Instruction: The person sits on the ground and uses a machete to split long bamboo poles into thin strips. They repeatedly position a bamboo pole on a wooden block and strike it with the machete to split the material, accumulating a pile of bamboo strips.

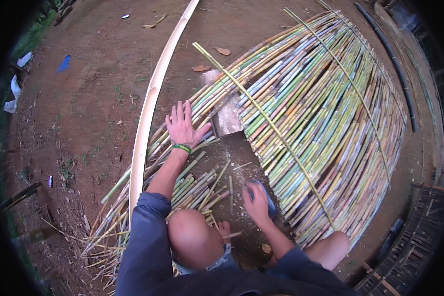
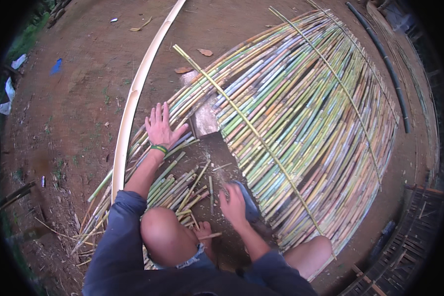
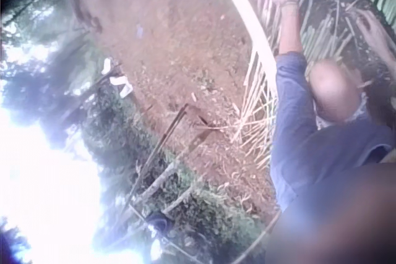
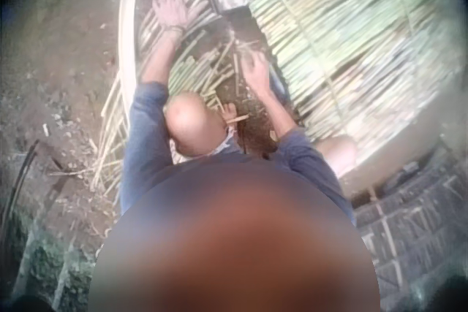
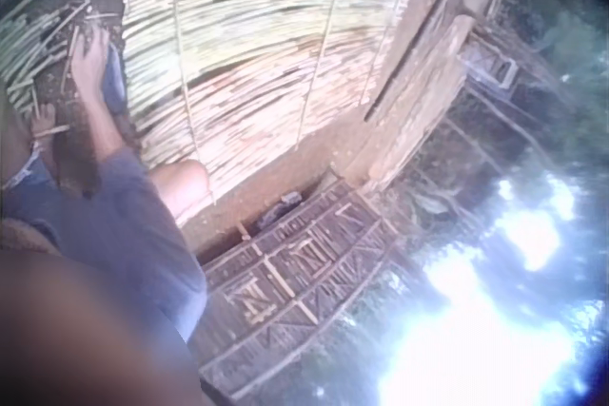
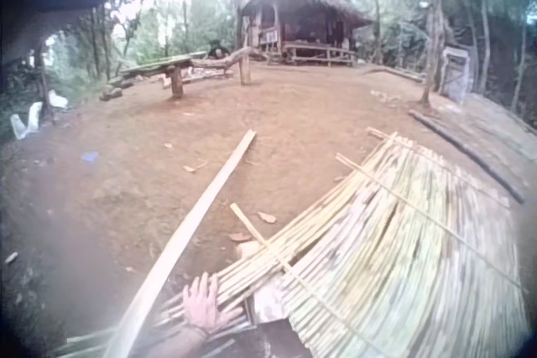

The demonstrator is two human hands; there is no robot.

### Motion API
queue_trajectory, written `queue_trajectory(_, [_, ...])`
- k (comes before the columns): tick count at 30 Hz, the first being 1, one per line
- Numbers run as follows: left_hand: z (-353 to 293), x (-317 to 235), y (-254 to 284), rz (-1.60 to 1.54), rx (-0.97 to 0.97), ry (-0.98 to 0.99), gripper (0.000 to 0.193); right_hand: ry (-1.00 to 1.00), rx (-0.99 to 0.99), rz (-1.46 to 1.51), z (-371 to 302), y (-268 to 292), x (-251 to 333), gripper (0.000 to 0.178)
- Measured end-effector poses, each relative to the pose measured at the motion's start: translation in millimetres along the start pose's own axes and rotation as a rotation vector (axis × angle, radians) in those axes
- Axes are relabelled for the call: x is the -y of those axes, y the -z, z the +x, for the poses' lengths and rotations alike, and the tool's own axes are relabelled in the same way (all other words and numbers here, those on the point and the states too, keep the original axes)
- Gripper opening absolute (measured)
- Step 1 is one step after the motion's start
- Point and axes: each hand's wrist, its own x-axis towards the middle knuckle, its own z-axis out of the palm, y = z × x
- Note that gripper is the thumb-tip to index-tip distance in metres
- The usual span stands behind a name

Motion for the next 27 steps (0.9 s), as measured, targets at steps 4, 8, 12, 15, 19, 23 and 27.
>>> queue_trajectory(4, [2,0,3,-0.021,0.032,0.006,0.112,-0.715,0.308,-0.649,-139,67,-47,0.071])
queue_trajectory(8, [7,-8,6,0.016,0.058,0.0,0.114,-1.078,0.46,-0.742,-233,67,-122,0.094])
queue_trajectory(12, [9,-8,9,0.044,0.109,0.01,0.117,-1.019,0.402,-0.69,-243,72,-132,0.082])
queue_trajectory(15, [4,-7,7,0.039,0.084,-0.005,0.116,-0.832,0.094,-0.734,-259,63,-147,0.075])
queue_trajectory(19, [8,-7,10,0.034,0.079,-0.022,0.115,-0.829,-0.038,-0.673,-241,69,-134,0.075])
queue_trajectory(23, [9,-21,9,0.098,0.076,-0.032,0.115,-0.789,-0.056,-0.669,-242,63,-130,0.078])
queue_trajectory(27, [7,-10,5,0.172,0.077,-0.035,0.116,-0.857,0.14,-0.692,-198,74,-94,0.08])
